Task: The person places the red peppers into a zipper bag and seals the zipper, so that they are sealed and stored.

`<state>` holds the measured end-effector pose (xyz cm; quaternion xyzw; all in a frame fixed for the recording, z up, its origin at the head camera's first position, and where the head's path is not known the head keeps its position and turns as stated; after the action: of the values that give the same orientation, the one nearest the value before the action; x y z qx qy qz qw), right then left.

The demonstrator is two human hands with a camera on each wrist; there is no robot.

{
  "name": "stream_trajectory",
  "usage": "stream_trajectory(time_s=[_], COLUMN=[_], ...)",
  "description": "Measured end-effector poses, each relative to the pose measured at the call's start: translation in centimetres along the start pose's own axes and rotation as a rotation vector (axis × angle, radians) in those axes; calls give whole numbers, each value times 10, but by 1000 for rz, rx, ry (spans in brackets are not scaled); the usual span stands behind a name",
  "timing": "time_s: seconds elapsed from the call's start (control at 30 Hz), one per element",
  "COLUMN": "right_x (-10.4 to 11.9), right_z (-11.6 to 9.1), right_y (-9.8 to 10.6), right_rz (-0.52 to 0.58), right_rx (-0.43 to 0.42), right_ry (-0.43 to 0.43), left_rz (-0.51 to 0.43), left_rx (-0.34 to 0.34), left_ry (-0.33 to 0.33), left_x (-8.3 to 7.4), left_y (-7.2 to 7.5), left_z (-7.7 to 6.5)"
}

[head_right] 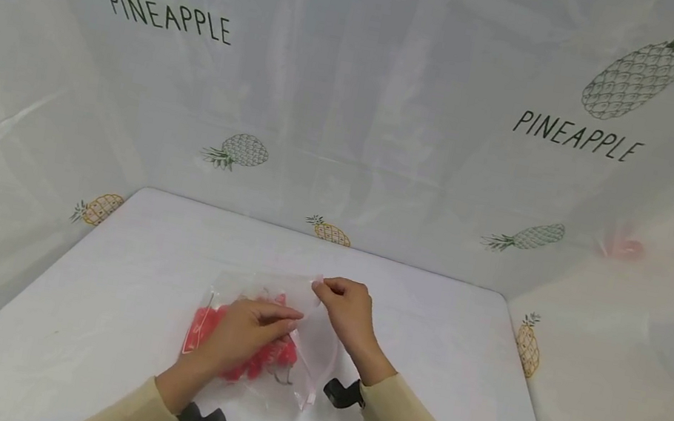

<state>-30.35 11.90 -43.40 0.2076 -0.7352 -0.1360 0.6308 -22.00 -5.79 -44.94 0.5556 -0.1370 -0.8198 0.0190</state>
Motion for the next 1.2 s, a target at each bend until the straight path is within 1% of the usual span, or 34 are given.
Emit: stream_trajectory(time_s=[0.1,0.2,0.23,0.3,0.37,0.43,0.53,0.6,0.7,0.77,0.87,0.93,1.0,1.07,1.13,1.2], right_x=[-1,-2,-3,-5,-6,-6,-6,-5,-4,-4,-3,-2,-1,0,0,-1], right_z=[4,7,8,9,11,13,16,18,21,23,27,28,29,28,29,29], right_y=[0,0,0,0,-1,-2,-2,-2,-3,-3,-3,-4,-4,-4,-2,1], right_rz=[21,53,67,98,130,160,195,216,238,259,296,318,330,339,349,357], right_rx=[-54,-92,-97,-100,-104,-105,-116,-117,-120,-119,-116,-113,-110,-116,-134,-159], right_ry=[-18,-47,-57,-76,-91,-104,-115,-121,-131,-141,-160,-167,-168,-164,-157,-152], left_rz=[27,59,58,24,-55,-155,-284,-354,-434,-472,-512,-539,-570,-619,-678,-724], left_rx=[-8,-20,-23,-17,1,27,75,115,197,256,325,350,351,324,267,189], left_ry=[7,35,45,73,104,149,232,296,393,448,508,546,578,604,601,590], left_x=[2,3,3,2,2,3,7,11,18,23,32,38,44,49,52,54], left_y=[-1,-1,-2,-5,-10,-18,-32,-43,-60,-71,-83,-89,-93,-96,-97,-97], left_z=[-2,-6,-8,-13,-21,-31,-48,-60,-79,-89,-97,-99,-99,-97,-93,-89])
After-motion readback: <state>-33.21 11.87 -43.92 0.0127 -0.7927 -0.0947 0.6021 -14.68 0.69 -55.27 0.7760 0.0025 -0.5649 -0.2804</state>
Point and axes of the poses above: each hand's wrist, its own z-axis towards the middle knuckle, its own y-axis out of the back of the hand, x = y × z, the point moved 5 cm from there along z, towards the middle knuckle, and after that the axes turned 14 degrees about -y, right-handed, at the moved point
